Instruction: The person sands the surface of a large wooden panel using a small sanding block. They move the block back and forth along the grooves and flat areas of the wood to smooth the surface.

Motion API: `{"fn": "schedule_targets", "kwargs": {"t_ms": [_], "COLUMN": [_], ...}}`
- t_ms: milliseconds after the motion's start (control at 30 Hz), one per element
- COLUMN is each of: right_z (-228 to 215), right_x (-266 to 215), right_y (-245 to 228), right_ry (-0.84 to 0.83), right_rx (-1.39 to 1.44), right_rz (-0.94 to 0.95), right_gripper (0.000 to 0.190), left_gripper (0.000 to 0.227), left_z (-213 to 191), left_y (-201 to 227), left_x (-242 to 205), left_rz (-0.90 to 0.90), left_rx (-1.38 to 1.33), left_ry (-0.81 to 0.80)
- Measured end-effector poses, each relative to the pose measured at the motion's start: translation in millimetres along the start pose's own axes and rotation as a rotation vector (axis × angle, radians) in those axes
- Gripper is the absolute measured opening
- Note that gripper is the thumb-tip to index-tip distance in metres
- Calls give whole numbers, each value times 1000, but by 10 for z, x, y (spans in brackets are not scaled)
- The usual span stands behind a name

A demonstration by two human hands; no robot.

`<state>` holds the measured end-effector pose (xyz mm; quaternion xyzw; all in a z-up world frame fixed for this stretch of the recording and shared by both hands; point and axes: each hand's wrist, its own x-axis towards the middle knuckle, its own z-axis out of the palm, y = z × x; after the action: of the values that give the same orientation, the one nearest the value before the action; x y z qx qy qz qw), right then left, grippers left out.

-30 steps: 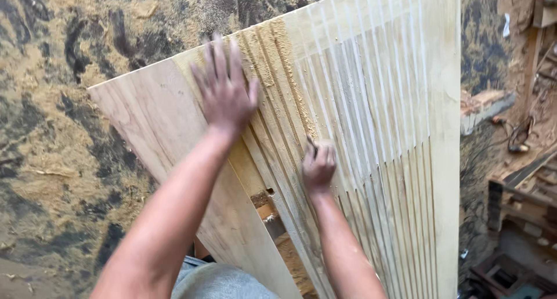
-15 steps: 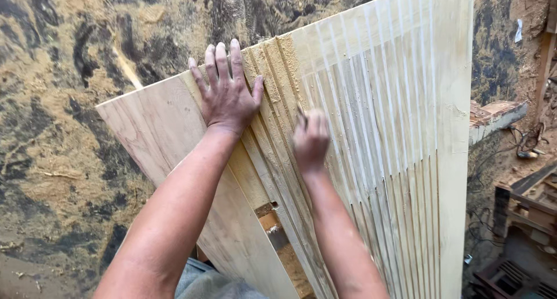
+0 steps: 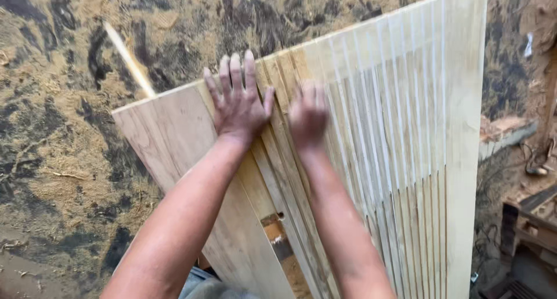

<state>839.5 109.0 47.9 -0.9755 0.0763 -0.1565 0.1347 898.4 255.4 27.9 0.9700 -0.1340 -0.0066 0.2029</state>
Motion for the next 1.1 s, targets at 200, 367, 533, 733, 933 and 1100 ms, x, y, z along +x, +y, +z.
{"fn": "schedule_targets", "kwargs": {"t_ms": [200, 367, 533, 733, 933, 1100], "right_z": [-52, 398, -154, -28, 320, -242], "right_x": [-372, 161, -273, -76, 286, -378], "right_y": [85, 93, 4, -59, -6, 62], "right_ry": [25, 101, 51, 71, 41, 41], "right_rx": [-4, -161, -60, -22, 7, -32], "right_rz": [47, -27, 3, 15, 61, 39], "right_gripper": [4, 1, 10, 4, 5, 3], "left_gripper": [83, 84, 85, 81, 82, 82], "left_z": [68, 27, 26, 74, 23, 34], "left_y": [-4, -19, -1, -24, 0, -10], "left_x": [-49, -45, -41, -100, -50, -22], "left_rz": [-11, 9, -4, 4, 7, -3], "left_rx": [47, 35, 46, 33, 44, 6], "left_ry": [-29, -39, -30, 16, 2, -5]}}
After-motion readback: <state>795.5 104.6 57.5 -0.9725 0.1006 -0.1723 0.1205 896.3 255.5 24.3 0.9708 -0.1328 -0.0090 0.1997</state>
